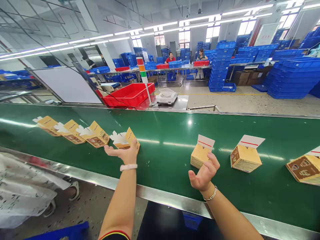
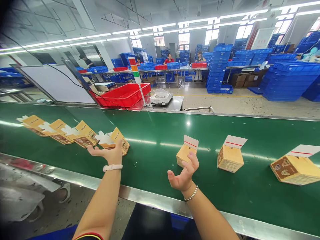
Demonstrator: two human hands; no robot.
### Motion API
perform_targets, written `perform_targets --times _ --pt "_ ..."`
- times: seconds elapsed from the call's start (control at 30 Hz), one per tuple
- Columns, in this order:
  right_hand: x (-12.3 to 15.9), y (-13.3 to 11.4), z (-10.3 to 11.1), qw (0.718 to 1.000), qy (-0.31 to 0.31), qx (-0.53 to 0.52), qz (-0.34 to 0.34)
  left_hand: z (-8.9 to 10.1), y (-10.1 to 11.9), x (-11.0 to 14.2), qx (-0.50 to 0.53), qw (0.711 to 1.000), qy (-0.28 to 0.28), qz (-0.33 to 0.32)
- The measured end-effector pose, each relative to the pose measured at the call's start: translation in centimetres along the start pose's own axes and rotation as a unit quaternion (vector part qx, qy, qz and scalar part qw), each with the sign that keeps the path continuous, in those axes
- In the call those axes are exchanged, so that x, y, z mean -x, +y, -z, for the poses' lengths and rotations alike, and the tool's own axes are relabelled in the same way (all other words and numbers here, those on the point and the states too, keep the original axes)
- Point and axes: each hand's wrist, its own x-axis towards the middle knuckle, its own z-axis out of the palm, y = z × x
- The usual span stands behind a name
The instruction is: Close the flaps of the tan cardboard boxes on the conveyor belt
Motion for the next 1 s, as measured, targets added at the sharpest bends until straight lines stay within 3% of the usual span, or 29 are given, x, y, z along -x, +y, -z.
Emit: perform_targets --times 0.1,0.17,0.23,0.3,0.37,0.47,0.57,0.7,0.87,1.0 --pt "0.3 0.2 0.0 1.000 -0.017 0.006 -0.004 1.2 -1.5 -3.8 0.079 0.996 -0.011 0.051" --pt "0.3 0.6 0.1 1.000 -0.026 0.001 -0.004 1.7 -1.9 -5.7 0.126 0.981 -0.107 0.097" --pt "0.0 0.9 0.2 0.999 -0.029 -0.025 0.007 2.0 -2.0 -7.0 0.152 0.947 -0.231 0.164" --pt "-0.3 1.0 0.3 0.998 -0.033 -0.042 0.018 1.7 -1.7 -7.3 0.158 0.904 -0.336 0.214" --pt "-0.5 0.9 0.3 0.998 -0.040 -0.039 0.028 0.8 -1.3 -6.2 0.154 0.881 -0.386 0.226" --pt "-0.5 0.7 0.3 0.995 -0.081 -0.039 0.040 -1.1 -0.2 -1.7 0.146 0.896 -0.375 0.185" --pt "0.1 0.8 -0.1 0.981 -0.184 -0.042 0.043 -2.4 1.1 4.5 0.136 0.910 -0.366 0.141" --pt "1.3 1.8 -0.7 0.947 -0.316 0.017 0.054 -2.5 2.7 10.6 0.118 0.898 -0.424 0.011" --pt "2.0 2.7 -0.8 0.934 -0.343 0.095 0.041 -2.7 3.2 11.7 0.129 0.864 -0.471 -0.118" --pt "1.7 2.1 -0.7 0.937 -0.320 0.139 0.036 -2.9 2.8 11.0 0.119 0.868 -0.453 -0.163"
